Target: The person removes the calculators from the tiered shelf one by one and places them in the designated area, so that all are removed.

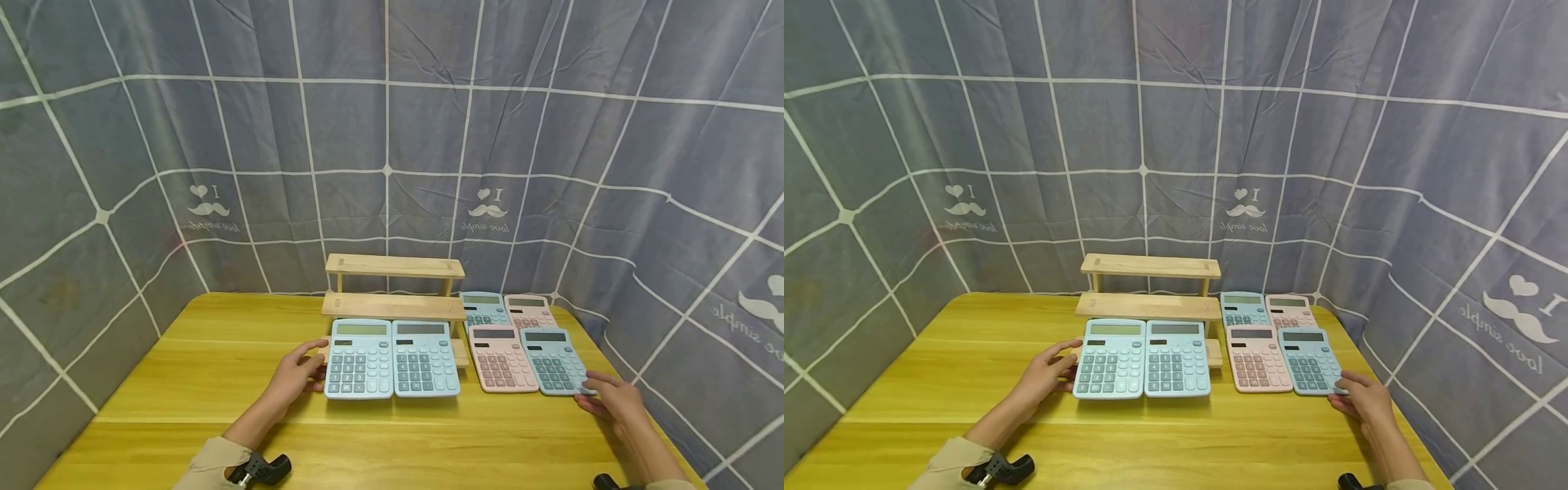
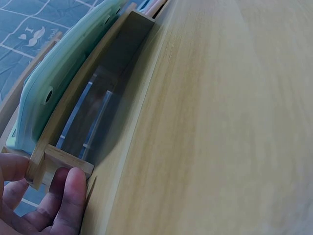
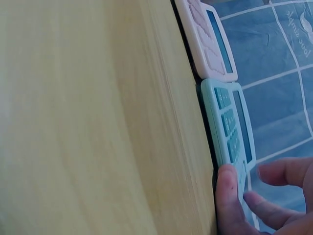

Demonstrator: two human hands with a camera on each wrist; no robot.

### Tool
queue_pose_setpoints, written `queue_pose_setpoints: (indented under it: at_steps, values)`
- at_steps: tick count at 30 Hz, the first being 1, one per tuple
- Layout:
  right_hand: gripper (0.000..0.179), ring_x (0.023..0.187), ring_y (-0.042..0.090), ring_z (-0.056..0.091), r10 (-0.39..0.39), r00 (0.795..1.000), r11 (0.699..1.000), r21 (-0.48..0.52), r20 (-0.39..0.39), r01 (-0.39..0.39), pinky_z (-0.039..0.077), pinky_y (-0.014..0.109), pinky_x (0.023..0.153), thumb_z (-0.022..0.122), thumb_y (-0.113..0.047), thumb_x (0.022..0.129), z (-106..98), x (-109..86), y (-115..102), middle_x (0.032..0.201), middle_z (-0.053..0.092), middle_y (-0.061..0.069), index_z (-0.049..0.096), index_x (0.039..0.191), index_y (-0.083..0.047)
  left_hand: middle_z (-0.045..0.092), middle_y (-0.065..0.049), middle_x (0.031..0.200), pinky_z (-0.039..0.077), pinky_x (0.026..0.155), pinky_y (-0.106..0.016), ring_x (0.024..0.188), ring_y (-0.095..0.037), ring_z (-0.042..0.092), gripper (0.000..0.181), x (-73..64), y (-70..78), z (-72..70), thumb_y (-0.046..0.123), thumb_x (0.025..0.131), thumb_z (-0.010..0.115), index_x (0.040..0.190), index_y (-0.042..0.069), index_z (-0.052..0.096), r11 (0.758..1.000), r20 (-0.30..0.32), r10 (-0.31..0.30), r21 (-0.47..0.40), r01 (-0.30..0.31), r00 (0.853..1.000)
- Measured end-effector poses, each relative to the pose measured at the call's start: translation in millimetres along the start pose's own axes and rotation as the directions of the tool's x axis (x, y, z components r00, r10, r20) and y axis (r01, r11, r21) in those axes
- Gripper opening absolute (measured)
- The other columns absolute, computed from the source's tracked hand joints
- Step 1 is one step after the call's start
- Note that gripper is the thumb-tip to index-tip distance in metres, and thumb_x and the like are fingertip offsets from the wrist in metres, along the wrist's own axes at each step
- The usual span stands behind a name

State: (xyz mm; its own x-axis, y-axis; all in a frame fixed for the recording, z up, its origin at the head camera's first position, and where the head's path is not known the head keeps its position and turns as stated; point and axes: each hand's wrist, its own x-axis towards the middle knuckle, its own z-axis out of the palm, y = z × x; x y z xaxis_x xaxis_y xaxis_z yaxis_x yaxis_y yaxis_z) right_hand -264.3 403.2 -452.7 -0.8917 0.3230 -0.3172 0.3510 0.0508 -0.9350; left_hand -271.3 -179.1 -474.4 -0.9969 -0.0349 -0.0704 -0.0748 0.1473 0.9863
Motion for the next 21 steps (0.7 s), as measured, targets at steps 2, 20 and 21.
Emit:
queue_pose_setpoints:
  at_steps: [2,20,21]
  values:
    - [0.071,0.068,0.015,0.074,0.008,1.0,1.0,0.025,0.011,-0.008,0.062,0.028,0.07,0.057,-0.005,0.094,1.4,-0.6,-0.6,0.083,0.063,0.007,0.023,0.155,0.01,0.069,-0.014,0.098,0.06,0.065,-0.032,0.082,-0.022,0.063,0.039,0.1,0.7,-0.6,0.017,0.105,0.053,0.143,0.012,0.055,1.0,-0.001,0.003,0.0,-0.003,1.0]
    - [0.069,0.071,0.016,0.074,0.002,1.0,0.999,0.045,0.029,-0.003,0.062,0.029,0.074,0.055,-0.006,0.097,2.9,1.5,-1.3,0.09,0.062,0.007,0.02,0.155,0.011,0.069,-0.013,0.098,0.06,0.067,-0.034,0.084,-0.023,0.063,0.039,-2.1,2.4,-1.0,0.018,0.105,0.054,0.143,0.012,0.055,1.0,-0.003,-0.002,0.012,0.002,1.0]
    - [0.07,0.072,0.016,0.074,0.0,0.999,0.999,0.046,0.032,-0.002,0.062,0.029,0.074,0.055,-0.007,0.097,2.6,1.6,-1.2,0.09,0.062,0.006,0.02,0.155,0.011,0.069,-0.013,0.098,0.06,0.067,-0.034,0.084,-0.023,0.063,0.039,-2.2,2.3,-1.1,0.018,0.105,0.054,0.143,0.012,0.055,1.0,-0.003,-0.002,0.014,0.002,1.0]
